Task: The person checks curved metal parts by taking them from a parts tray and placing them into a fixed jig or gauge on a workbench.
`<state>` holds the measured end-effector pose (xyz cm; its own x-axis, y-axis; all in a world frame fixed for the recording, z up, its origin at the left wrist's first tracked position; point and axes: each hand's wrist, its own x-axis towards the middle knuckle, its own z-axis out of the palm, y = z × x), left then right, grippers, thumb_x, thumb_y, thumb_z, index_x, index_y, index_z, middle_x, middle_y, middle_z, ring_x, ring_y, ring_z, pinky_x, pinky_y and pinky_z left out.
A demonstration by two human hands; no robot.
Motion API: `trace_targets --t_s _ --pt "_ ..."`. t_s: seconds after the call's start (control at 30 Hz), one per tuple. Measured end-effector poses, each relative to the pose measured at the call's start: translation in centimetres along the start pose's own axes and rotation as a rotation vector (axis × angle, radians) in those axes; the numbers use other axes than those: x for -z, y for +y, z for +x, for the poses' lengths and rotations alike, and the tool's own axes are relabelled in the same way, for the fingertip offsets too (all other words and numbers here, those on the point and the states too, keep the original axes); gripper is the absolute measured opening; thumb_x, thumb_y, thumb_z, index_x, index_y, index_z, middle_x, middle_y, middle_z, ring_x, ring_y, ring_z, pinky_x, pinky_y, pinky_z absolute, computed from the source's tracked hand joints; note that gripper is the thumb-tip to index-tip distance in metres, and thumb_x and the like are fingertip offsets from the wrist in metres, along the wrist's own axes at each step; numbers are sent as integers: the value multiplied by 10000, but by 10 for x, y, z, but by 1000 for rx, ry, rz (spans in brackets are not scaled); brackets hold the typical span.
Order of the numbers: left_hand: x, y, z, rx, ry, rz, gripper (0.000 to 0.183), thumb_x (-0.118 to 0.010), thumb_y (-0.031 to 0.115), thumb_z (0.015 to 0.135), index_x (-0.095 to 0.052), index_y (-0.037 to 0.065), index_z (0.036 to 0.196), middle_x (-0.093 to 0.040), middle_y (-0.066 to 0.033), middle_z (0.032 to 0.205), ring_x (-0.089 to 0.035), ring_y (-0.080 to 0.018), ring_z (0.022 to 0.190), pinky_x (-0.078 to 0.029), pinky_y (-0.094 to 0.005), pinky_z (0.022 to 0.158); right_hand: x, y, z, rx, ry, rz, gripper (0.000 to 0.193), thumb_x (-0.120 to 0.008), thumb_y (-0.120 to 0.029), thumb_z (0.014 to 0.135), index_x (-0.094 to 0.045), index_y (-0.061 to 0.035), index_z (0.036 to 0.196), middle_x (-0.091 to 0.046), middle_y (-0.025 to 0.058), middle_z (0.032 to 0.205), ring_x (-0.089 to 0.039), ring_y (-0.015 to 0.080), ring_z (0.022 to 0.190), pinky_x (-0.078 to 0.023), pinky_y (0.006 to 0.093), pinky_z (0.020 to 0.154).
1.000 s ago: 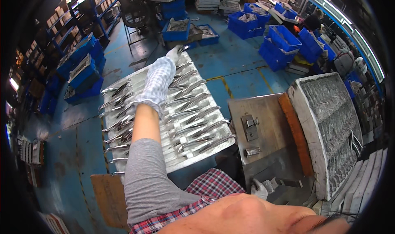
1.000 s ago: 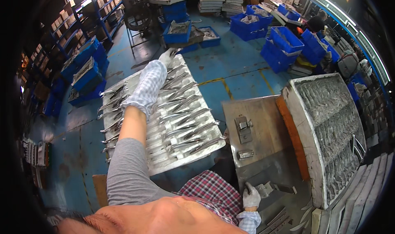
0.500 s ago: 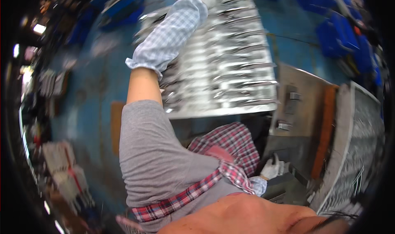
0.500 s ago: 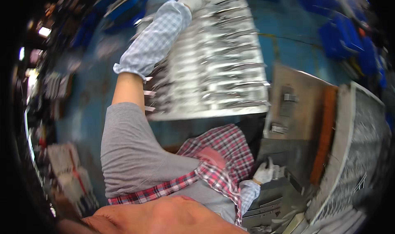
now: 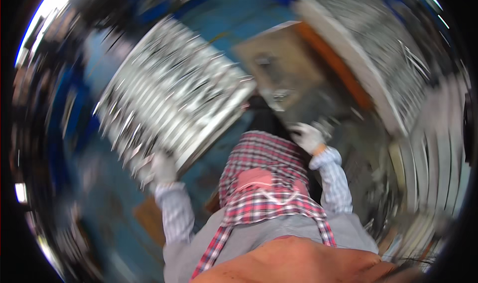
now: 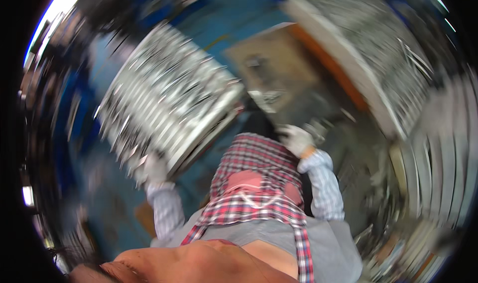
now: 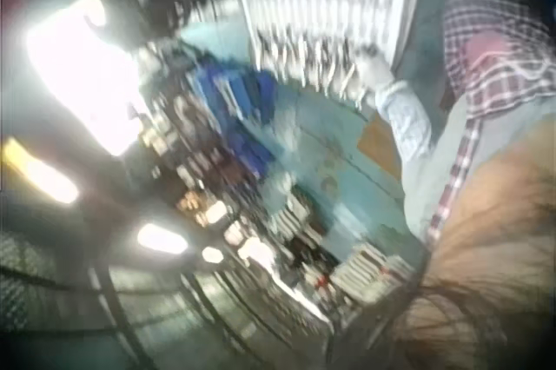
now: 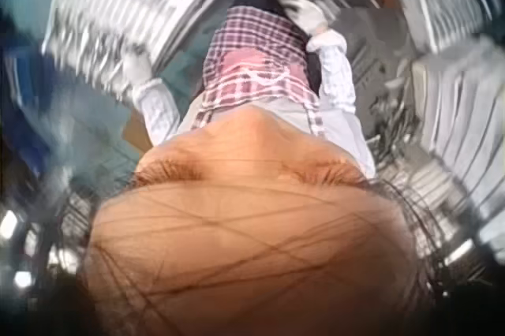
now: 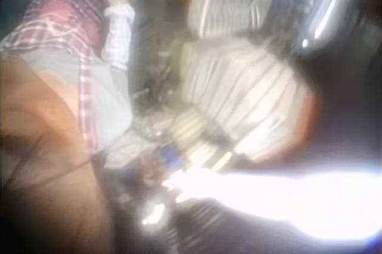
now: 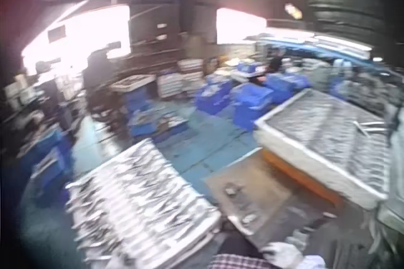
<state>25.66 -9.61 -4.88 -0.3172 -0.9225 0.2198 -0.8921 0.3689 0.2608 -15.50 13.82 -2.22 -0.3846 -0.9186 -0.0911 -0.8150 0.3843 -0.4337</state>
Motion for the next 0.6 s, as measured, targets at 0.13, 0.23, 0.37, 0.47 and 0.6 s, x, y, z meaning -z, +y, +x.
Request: trace_targets --t_s 0.13,0.23,0.37,0.47,0.6 --pt "30 -36 4 93 7 -29 363 -689 237 793 -610 14 1068 -665 -182 901 -645 -304 778 -507 -370 704 125 7 -35 264 791 -215 281 -687 -181 746 -669 -147 1025 -648 25 1025 -612 225 953 -479 363 829" --pt "73 -39 24 -20 308 -105 276 -636 193 862 -613 -6 1051 -660 -173 914 -649 -298 778 -511 -349 680 196 35 -45 -152 1032 -828 483 -720 -297 727 -591 -168 1175 -651 3 963 -613 196 885 -449 370 850" --pt "112 -4 47 41 452 -281 217 -559 176 938 -624 1 1049 -659 -130 914 -641 -222 755 -510 -289 658 217 74 -39 -504 666 -717 612 -744 -464 663 -585 -210 1196 -674 43 903 -626 245 871 -442 366 841" --pt "127 36 50 6 537 -575 156 -581 105 918 -639 9 1027 -656 -76 907 -598 -126 748 -495 -250 656 224 87 -26 -530 789 -608 487 -746 -475 652 -679 -202 1050 -688 52 953 -638 221 910 -451 360 849" --pt "125 116 41 -112 486 -1013 156 -595 -27 868 -656 4 1008 -647 -70 896 -562 -107 664 -466 -215 523 241 83 1 -569 652 -615 408 -665 -433 763 -650 -210 1104 -679 67 998 -626 212 978 -450 344 871"
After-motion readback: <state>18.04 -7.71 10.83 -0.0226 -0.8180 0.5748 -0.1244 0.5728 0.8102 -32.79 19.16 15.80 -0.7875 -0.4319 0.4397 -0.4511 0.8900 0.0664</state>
